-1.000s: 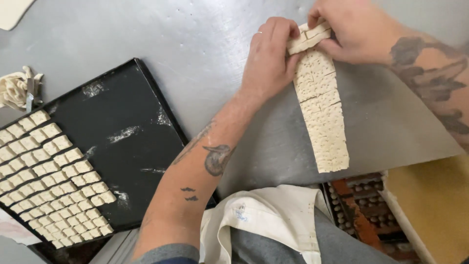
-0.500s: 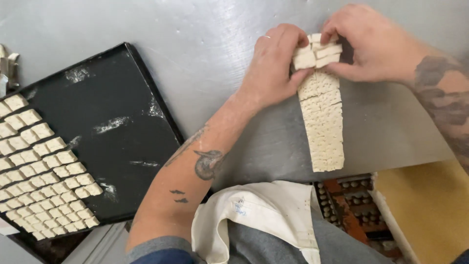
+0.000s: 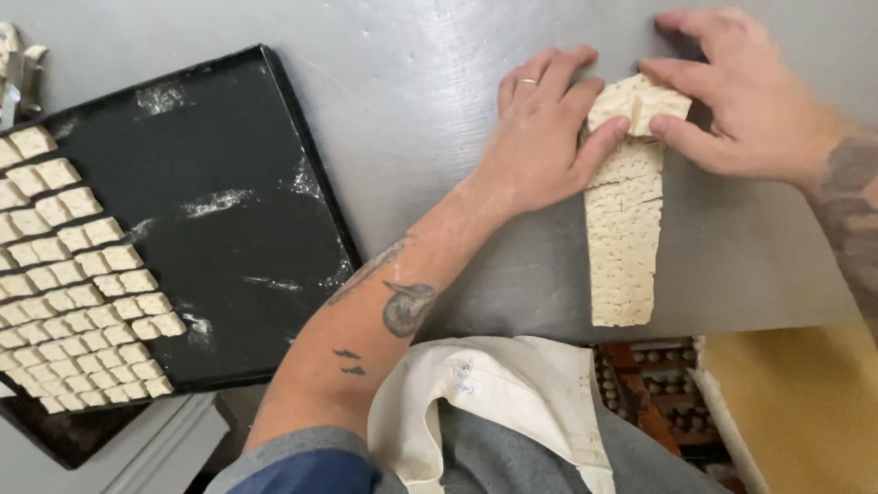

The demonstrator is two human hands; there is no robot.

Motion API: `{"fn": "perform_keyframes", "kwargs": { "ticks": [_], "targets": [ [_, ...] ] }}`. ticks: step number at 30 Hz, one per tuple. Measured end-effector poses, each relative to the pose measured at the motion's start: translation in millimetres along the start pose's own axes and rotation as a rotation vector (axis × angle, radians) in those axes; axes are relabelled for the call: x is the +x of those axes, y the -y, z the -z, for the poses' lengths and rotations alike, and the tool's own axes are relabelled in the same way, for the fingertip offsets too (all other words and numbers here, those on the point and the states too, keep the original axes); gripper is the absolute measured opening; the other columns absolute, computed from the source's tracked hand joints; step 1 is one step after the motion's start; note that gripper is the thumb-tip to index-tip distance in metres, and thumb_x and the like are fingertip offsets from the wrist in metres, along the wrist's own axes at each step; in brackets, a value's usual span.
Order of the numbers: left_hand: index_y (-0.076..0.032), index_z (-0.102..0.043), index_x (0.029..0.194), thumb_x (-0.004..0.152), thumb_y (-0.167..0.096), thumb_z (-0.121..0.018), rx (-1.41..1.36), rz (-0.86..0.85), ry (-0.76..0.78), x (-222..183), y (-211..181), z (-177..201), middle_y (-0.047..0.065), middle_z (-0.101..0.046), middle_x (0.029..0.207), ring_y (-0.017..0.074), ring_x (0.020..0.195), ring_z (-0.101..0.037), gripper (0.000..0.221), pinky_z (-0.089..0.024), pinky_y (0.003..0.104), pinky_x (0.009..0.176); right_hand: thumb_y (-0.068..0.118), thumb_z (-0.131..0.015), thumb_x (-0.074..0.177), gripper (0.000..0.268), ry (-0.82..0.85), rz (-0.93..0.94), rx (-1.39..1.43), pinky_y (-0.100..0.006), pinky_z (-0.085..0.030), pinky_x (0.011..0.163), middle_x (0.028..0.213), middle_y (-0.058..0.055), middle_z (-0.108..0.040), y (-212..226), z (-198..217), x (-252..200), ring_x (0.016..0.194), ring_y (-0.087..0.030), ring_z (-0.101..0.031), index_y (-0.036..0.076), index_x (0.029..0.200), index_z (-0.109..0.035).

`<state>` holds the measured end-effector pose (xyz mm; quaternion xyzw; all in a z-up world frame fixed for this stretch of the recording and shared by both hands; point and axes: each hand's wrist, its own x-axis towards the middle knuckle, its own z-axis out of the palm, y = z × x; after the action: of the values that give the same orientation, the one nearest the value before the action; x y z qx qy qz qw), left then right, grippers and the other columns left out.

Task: Arrange small pre-cut dough squares onto a baking tray in neat rows.

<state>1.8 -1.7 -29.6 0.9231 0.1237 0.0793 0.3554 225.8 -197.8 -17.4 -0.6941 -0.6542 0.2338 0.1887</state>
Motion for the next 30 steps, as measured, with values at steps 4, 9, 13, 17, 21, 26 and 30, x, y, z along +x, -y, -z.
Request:
{"fn": "perform_keyframes", "kwargs": {
  "ticks": [4, 9, 13, 17, 21, 26, 30],
  "targets": [
    [-0.016, -0.061, 0.133, 0.094, -0.039, -0.094, -0.185, -0.027, 0.104, -8, -3, -6, 0.008, -0.073, 0.130, 0.0275, 0.125, -0.067, 0.056, -0.049, 0.052, 0.113, 0.038, -0.089, 0.087, 0.078, 0.061, 0.032, 0.003, -0.065, -0.043, 0.138, 0.155, -0.029, -0.074, 11, 6, -3, 0.149, -0.049, -0.067, -0.007, 0.147, -0.068],
    [-0.016, -0.059, 0.136, 0.079, -0.021, -0.099, -0.228, -0.042, -0.144, -29, -21, -14, 0.007, -0.069, 0.134, 0.0331, 0.117, -0.072, 0.070, -0.060, 0.048, 0.099, 0.014, -0.096, 0.092, 0.069, -0.035, -0.121, 0.006, -0.052, -0.049, 0.123, 0.146, -0.020, -0.072, 47, 6, -24, 0.134, -0.038, -0.066, -0.005, 0.150, -0.066],
    [-0.032, -0.045, 0.174, 0.099, -0.032, -0.103, -0.796, 0.196, -0.161, -56, -27, 38, -0.002, -0.068, 0.172, 0.0183, 0.162, -0.071, 0.095, -0.064, 0.041, 0.132, -0.005, -0.082, 0.106, 0.088, -0.279, -0.254, 0.654, -0.041, -0.048, 0.115, 0.166, -0.020, -0.047, 91, 9, -25, 0.148, -0.031, -0.053, 0.006, 0.177, -0.032],
    [-0.035, -0.055, 0.181, 0.122, -0.023, -0.090, -1.299, 0.082, -0.199, -118, 20, 81, -0.010, -0.065, 0.179, 0.0167, 0.161, -0.073, 0.070, -0.064, 0.042, 0.141, 0.032, -0.069, 0.095, 0.094, -0.247, -0.519, 1.291, -0.042, -0.056, 0.131, 0.184, -0.015, -0.058, 144, -3, -6, 0.168, -0.031, -0.061, 0.020, 0.186, -0.047],
    [-0.018, -0.071, 0.155, 0.109, -0.015, -0.097, -1.443, 0.132, -0.371, -202, 29, 149, 0.003, -0.081, 0.140, 0.0251, 0.133, -0.087, 0.053, -0.073, 0.037, 0.115, 0.028, -0.084, 0.098, 0.058, -0.336, -0.528, 1.548, -0.033, -0.059, 0.111, 0.167, -0.010, -0.063, 194, -72, 25, 0.145, -0.039, -0.068, 0.022, 0.154, -0.073],
    [-0.020, -0.081, 0.144, 0.103, -0.025, -0.097, -1.305, 0.357, -0.467, -329, 53, 225, -0.001, -0.082, 0.120, 0.0136, 0.103, -0.085, 0.044, -0.075, 0.030, 0.096, 0.043, -0.089, 0.106, 0.053, -0.159, -0.572, 1.751, -0.021, -0.057, 0.071, 0.132, -0.006, -0.079, 262, -151, 54, 0.104, -0.025, -0.075, 0.014, 0.150, -0.080],
    [-0.011, -0.075, 0.155, 0.111, -0.013, -0.092, -1.295, 0.303, -0.543, -432, 108, 289, 0.009, -0.085, 0.140, 0.0225, 0.125, -0.087, 0.047, -0.073, 0.036, 0.115, 0.029, -0.085, 0.106, 0.046, -0.154, -0.502, 1.810, -0.023, -0.056, 0.085, 0.145, -0.012, -0.073, 341, -205, 78, 0.116, -0.030, -0.070, 0.014, 0.149, -0.080]
  ]
}}
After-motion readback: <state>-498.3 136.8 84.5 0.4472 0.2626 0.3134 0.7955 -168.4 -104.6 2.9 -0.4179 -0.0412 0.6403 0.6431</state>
